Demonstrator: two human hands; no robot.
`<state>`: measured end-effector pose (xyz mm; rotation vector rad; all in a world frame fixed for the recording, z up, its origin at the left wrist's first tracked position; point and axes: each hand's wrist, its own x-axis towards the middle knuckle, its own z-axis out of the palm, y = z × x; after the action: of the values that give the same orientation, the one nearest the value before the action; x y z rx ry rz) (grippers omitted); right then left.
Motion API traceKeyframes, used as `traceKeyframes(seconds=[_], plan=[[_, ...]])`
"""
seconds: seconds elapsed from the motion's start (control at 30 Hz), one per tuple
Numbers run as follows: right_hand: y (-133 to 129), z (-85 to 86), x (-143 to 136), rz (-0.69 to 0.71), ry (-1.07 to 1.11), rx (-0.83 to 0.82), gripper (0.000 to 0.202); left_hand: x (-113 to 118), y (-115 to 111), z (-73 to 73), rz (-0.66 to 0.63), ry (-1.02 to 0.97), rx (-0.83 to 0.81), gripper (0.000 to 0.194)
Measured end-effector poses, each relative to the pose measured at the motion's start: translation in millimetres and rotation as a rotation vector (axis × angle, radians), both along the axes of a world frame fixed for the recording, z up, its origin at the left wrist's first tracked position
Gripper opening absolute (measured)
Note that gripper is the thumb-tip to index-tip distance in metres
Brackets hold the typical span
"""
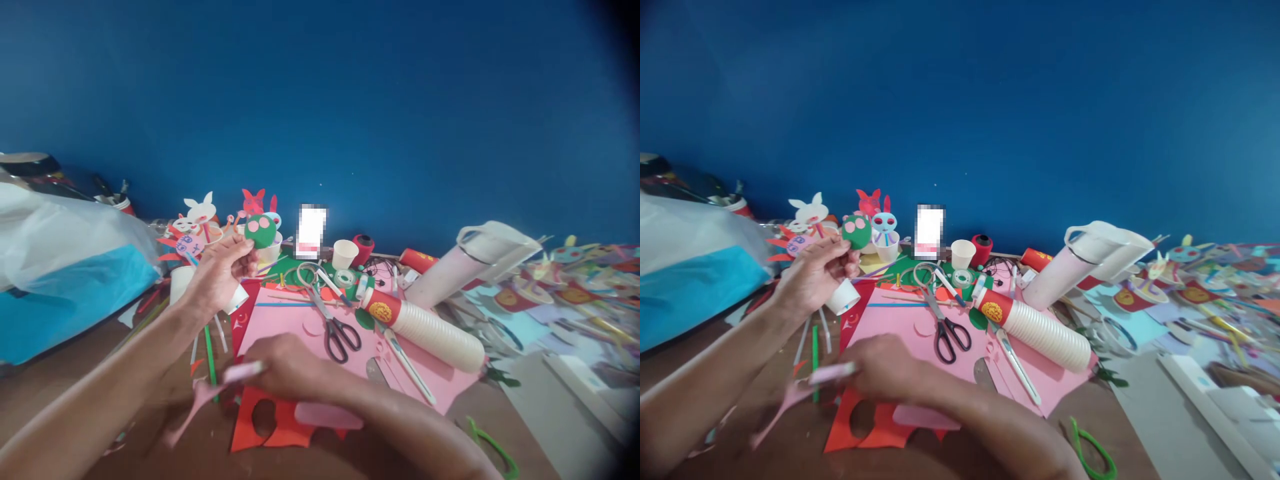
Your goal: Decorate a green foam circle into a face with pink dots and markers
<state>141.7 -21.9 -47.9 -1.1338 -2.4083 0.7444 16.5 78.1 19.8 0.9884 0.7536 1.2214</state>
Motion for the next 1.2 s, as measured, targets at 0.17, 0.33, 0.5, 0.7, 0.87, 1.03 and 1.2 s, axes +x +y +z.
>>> traceKeyframes(seconds=[0.17,0.33,0.5,0.7,0.87,1.03,1.2], plan=[[25,-3.8,77,-0.451,0.398,-0.429,0.015,19,-6,-14.3,0.020,-0.008,-0.039,0.016],[29,-12.6,99,-0.504,0.650,-0.545,0.014,39,-8,-34.9,-0.023,0.055,-0.087,0.019],[31,-10.5,106,-0.534,0.746,-0.601,0.015,41,-9,-43.4,0.023,0.088,-0.143,0.022],[34,-12.6,113,-0.559,0.802,-0.631,0.015,36,-10,-49.2,-0.007,0.101,-0.162,0.021],[30,-9.9,109,-0.610,0.561,-0.318,0.009,35,-12,-57.5,-0.033,0.144,-0.179,0.020],[21,1.6,108,-0.649,0.233,0.082,0.017,36,-11,-68.0,-0.080,0.166,-0.195,0.023],[15,7.3,105,-0.631,0.036,0.389,0.014,37,-10,-69.2,-0.078,0.188,-0.176,0.022]])
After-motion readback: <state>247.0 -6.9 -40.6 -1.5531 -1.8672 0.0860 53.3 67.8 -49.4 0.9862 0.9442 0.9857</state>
